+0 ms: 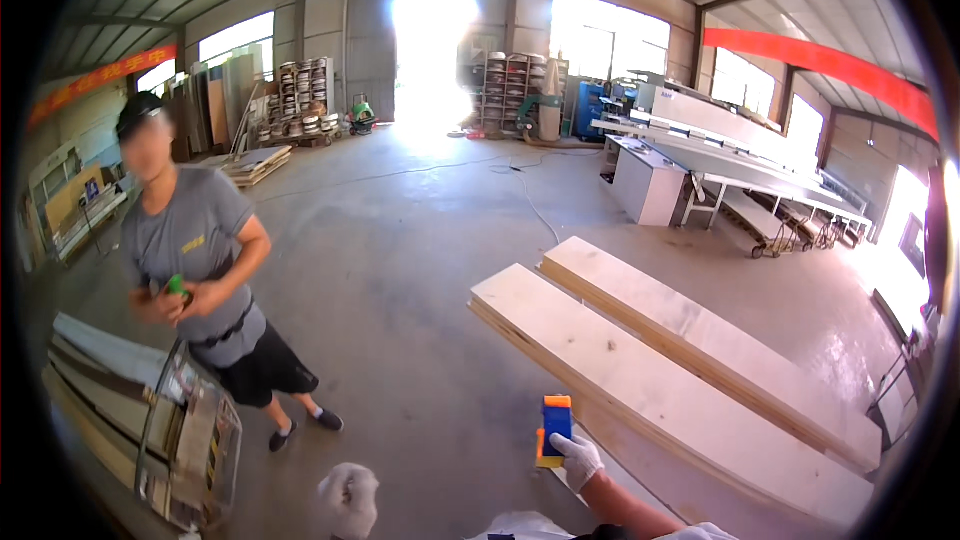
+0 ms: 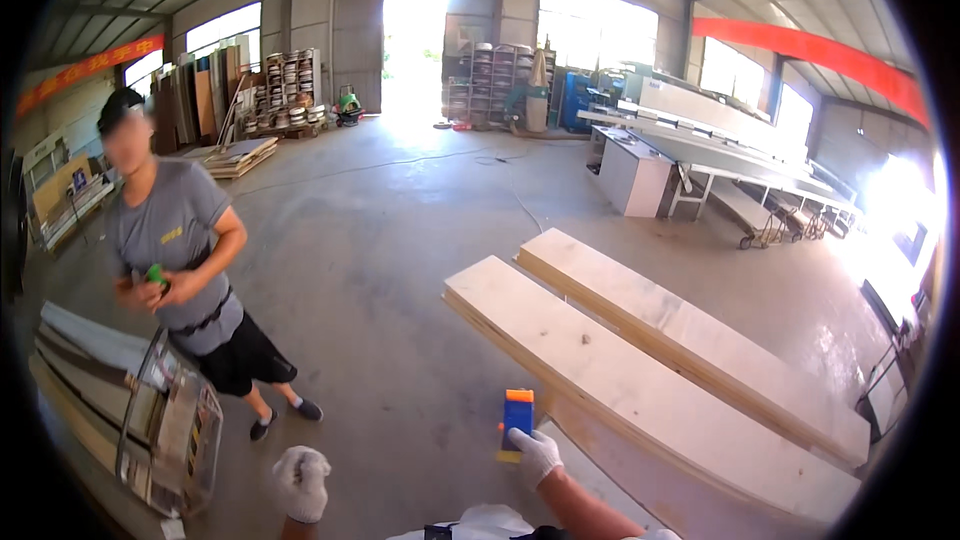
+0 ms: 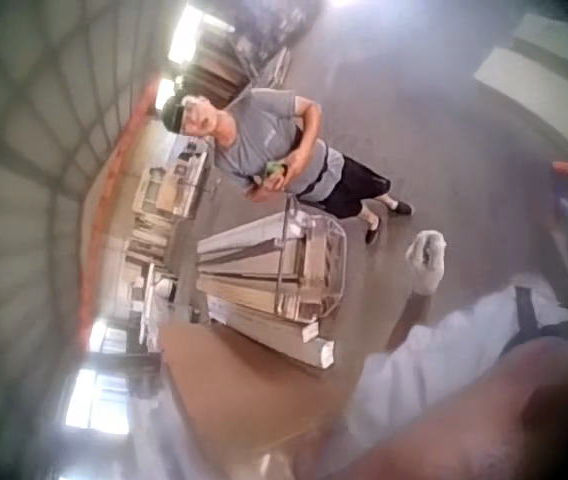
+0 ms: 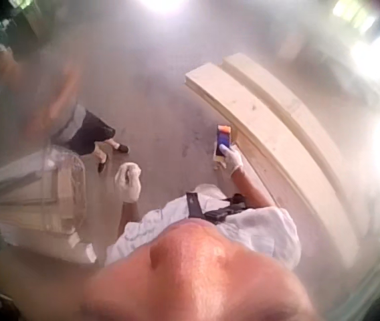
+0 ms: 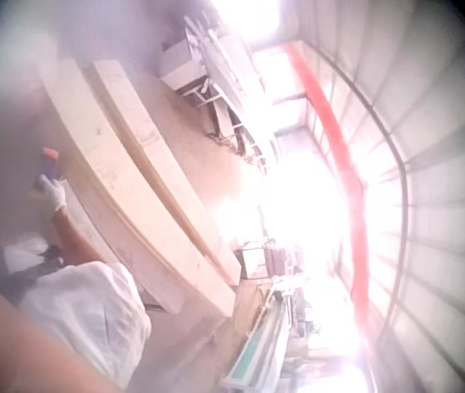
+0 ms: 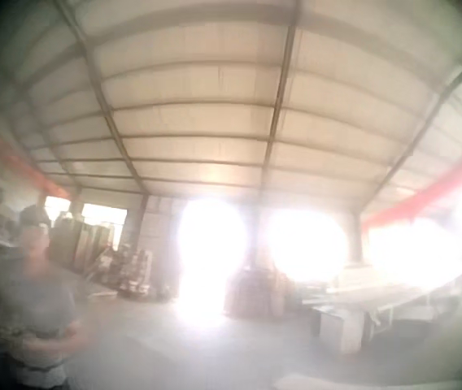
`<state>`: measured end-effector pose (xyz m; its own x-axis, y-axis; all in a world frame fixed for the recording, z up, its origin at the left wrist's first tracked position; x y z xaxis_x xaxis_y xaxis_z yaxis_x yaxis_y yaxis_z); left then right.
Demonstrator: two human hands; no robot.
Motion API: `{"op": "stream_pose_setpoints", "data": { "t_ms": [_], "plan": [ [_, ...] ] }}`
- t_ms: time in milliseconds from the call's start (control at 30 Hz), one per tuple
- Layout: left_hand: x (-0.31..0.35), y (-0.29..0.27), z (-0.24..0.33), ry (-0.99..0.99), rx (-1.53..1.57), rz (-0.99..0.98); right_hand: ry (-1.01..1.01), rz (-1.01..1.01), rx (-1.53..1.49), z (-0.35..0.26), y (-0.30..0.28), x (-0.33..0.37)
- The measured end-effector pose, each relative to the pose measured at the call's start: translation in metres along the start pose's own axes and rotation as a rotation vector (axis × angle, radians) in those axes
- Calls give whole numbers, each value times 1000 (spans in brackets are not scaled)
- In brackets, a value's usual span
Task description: The person wraps wooden panels with bubble wrap, cuts the wrap with a utility knife, and secures the package using a tape dispenser before placing the dispenser on a shelf.
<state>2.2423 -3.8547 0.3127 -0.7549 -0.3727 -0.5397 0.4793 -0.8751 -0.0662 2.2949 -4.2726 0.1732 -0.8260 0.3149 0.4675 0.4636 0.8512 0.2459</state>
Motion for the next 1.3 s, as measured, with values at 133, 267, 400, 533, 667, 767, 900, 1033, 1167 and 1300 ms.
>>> {"op": "stream_pose_setpoints", "data": {
  "t_ms": [133, 267, 400, 533, 667, 767, 900, 1033, 1167, 1300],
  "plan": [
    [-153, 96, -87, 189, -29, -356, -239, 175, 186, -29, 40, -127],
    [-274, 191, -259, -54, -72, -416, -483, 388, 905, -85, 107, -260],
    [-248, 138, -611, -134, -658, -467, -827, 484, 1291, -115, 215, -430],
    [-262, 151, -642, -862, -826, -827, -678, 498, 1557, -122, 259, -577],
    [-381, 203, -694, -1002, -807, -739, -816, 395, 1550, -159, 380, -715],
    [-489, 247, -768, -1016, -774, -714, -652, 322, 1479, -191, 463, -798],
    [-674, 321, -895, -1011, -725, -676, -137, 251, 1475, -182, 507, -905],
    [-882, 407, -1068, -973, -454, -419, 367, 212, 1240, -137, 508, -991],
    [-1115, 516, -1191, -737, -181, -170, 474, -289, 1632, -68, 473, -1114],
    [-1263, 754, -1056, -676, -41, -233, 804, -188, 1522, -82, 466, -1182]
  ]
}}
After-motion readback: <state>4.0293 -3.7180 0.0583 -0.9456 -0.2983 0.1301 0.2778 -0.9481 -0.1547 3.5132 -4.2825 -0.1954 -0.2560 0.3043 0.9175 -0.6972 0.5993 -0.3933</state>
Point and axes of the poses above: each hand's wrist, its own x-axis away from the middle knuckle, its own y-axis out of the palm, z = x × y, the point moved 3 cm from there along -x, towards the middle knuckle, and after that the axes turned 8 degrees about z, right-handed, at the moved point
